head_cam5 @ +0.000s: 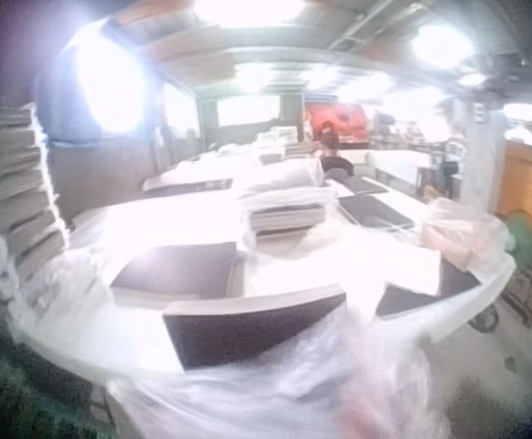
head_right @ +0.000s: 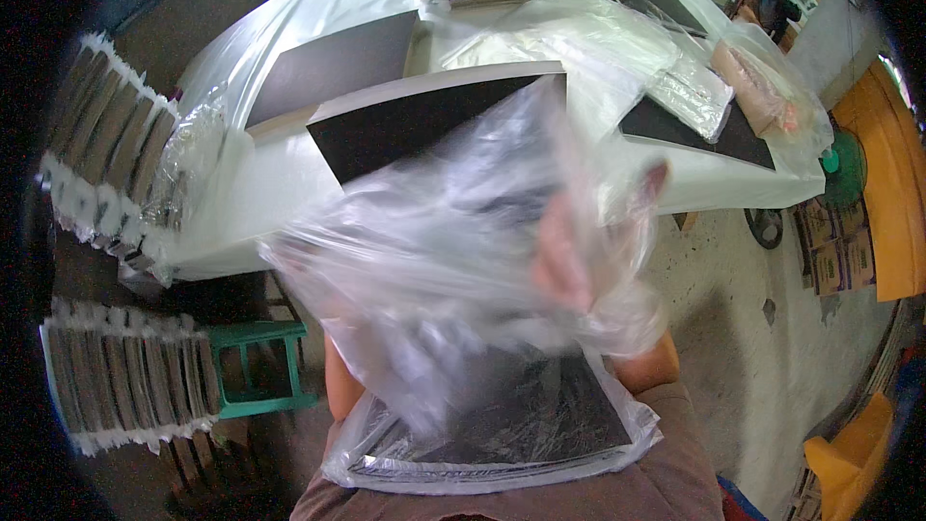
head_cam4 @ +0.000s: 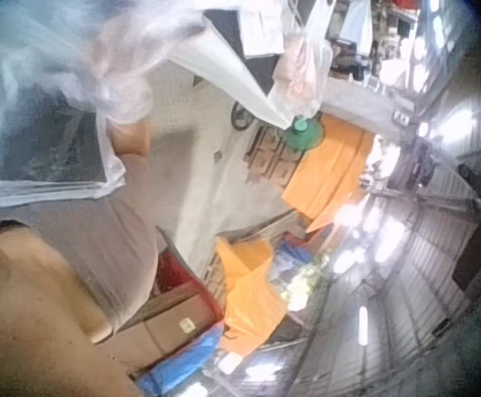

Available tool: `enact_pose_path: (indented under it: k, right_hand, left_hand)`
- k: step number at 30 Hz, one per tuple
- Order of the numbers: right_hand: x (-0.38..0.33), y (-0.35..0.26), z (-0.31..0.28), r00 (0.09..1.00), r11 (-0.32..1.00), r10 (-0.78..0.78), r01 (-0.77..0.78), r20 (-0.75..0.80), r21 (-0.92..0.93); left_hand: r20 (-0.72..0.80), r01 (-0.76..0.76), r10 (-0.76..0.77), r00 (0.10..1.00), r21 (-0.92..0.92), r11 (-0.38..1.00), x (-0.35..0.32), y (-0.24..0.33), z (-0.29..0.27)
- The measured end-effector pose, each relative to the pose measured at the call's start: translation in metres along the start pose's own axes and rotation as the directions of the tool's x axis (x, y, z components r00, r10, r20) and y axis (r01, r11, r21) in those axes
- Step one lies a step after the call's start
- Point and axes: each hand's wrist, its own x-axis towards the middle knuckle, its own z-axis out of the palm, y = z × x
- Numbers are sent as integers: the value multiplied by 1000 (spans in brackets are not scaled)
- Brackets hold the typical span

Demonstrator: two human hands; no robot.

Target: The person places a plastic bag over the top edge of a book cover and pulls it down to wrap the cover.

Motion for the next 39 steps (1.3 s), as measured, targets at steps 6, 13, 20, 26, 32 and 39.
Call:
enact_pose_path:
  k: [6, 13, 20, 26, 32, 39]
  right_hand:
    - [-18, 2, -14, 950, 946, 15, 88, -312, 313]
    - [5, -37, -64, 961, 980, -127, 83, -248, -181]
    - [57, -49, -33, 316, 550, -768, -120, -557, -827]
    - [55, -22, -49, 263, 259, -911, -232, -317, -938]
    - [31, -27, -35, 321, 236, -916, -54, -240, -970]
    - [4, -57, -51, 886, 954, -216, 281, -410, 104]
  left_hand:
    - [288, 106, -77, 955, -87, 991, 5, 10, 3]
    - [-117, 208, -199, 973, 819, 535, 36, 39, 15]
    - [135, -70, 526, 840, 987, -142, 69, 20, 34]
    - [352, -291, 613, 708, 935, -200, 54, 2, 8]
    - [150, -260, 427, 892, 942, 212, 37, 29, 14]
    - [-302, 467, -356, 884, 555, 688, 49, 32, -10]
